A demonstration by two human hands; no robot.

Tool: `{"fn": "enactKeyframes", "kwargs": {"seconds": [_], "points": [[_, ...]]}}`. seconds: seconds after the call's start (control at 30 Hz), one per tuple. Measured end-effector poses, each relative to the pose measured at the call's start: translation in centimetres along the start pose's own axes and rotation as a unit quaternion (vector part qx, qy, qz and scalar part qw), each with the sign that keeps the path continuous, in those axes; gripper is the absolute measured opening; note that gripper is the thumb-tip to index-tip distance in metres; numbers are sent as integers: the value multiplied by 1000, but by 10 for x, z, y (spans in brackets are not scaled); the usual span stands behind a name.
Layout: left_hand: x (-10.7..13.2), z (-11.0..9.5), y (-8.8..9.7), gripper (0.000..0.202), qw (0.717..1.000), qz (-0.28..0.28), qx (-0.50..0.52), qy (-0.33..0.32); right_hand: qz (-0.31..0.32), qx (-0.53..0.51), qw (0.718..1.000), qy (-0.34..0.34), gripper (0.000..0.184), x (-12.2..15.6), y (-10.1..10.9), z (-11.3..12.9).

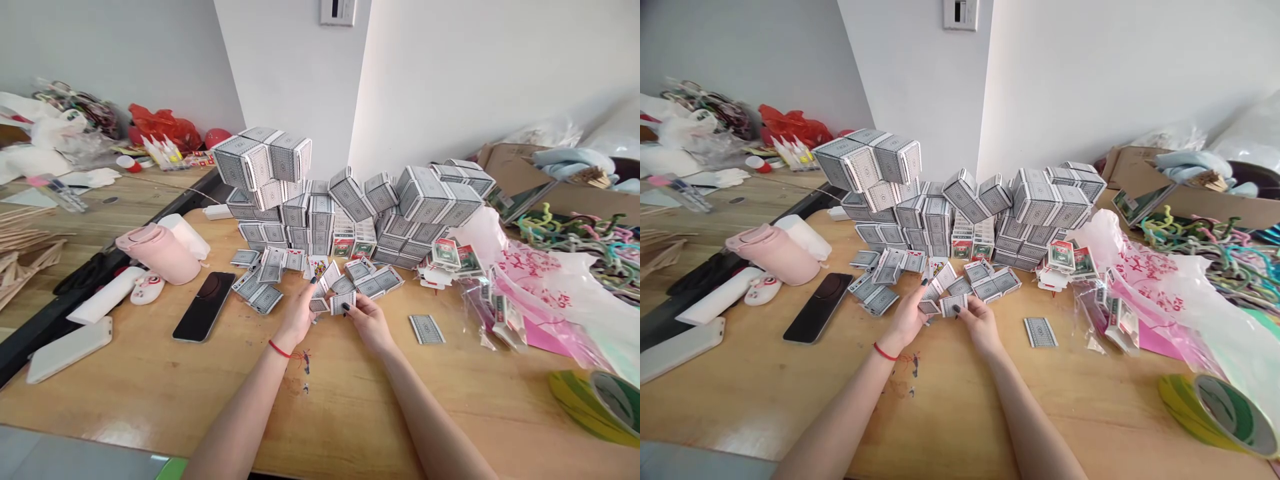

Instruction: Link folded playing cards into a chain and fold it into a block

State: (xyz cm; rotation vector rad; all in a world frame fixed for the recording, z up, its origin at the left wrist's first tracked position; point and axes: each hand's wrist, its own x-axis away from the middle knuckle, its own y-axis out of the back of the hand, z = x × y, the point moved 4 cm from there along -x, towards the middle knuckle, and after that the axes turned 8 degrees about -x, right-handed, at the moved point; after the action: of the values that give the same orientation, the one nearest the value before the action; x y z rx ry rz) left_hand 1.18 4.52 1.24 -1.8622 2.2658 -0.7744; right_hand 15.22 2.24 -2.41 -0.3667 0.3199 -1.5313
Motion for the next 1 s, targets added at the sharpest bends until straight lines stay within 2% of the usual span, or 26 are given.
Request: {"fn": "enactKeyframes", "kwargs": {"seconds": [0.17,0.53,1.0], "points": [[-1,2,3,32,1000,0,4,-6,9,11,1000,12,22,-1,1,0],[1,-4,-1,35,1000,-10,-10,-8,0,-6,1000,3,26,-1,3,-4],[-1,-1,6,32,1000,-15,-5,-19,2,-7,1000,7,26,-1,1,-3]]}}
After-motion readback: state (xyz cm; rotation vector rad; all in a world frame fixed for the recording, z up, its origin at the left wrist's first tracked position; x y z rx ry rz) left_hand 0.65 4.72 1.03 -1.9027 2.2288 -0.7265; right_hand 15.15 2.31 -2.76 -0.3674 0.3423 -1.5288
